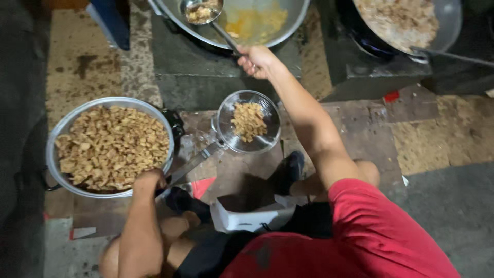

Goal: The person scoops fried food pieces from a wok using a ladle and pours them into a strainer held over a container to drain excess oil. The person repeats this process multiple times, transferring the food from the wok to the strainer.

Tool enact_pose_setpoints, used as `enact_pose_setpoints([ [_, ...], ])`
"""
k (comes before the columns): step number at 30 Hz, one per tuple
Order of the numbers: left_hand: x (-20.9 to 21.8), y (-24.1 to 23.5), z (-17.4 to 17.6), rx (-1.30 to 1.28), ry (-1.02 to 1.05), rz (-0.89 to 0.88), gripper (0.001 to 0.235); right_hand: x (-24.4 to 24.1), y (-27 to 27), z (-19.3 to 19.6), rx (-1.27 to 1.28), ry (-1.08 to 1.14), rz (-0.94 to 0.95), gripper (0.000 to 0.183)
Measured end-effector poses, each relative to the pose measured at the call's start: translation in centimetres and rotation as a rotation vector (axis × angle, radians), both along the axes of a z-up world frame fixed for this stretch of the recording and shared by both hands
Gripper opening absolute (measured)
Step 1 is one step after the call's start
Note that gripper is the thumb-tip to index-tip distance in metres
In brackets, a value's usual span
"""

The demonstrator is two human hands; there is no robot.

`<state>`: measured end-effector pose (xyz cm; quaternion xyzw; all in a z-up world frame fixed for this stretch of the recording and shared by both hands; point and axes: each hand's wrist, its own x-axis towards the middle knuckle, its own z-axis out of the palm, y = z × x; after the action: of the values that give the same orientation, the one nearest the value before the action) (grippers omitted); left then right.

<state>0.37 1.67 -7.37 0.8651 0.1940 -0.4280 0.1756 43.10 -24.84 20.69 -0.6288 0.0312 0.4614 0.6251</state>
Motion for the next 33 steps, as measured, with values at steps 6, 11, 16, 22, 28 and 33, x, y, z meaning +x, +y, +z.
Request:
enact_pose_setpoints([
  [6, -1.2, -1.7, 0.0, 0.035, 0.009, 0.003, 0.045, -9.4, -11.5, 6.1, 0.036, -0.138, -0.015, 0.033],
  [11, -1.7, -2.7, 2.3, 0.019, 0.067, 0.047, 0.055, -16.8, -21.0, 7.2, 0.006, -0.189, 0.003, 0.033],
  [16, -1.3, -3.0, 3.2, 0.035, 0.071, -0.023, 0.052, -23.2, -26.2, 2.9, 0.063, -0.144, 0.015, 0.032],
  [22, -1.1, -2.1, 2.7, 0.047, 0.068, -0.075, 0.056, -27.6, -27.6, -4.8, -0.551, -0.771, 0.193, 0.04],
  [28, -1.4, -2.1, 3.9, 0.053, 0.066, -0.157, 0.053, -30.3, -28.1, -8.7, -0.935, -1.132, 0.39, 0.06],
  [33, -1.8, -2.6, 4.9, 0.066, 0.065, -0.077, 0.057, -31.1, -29.0, -10.0, -1.014, -1.201, 0.343, 0.063],
])
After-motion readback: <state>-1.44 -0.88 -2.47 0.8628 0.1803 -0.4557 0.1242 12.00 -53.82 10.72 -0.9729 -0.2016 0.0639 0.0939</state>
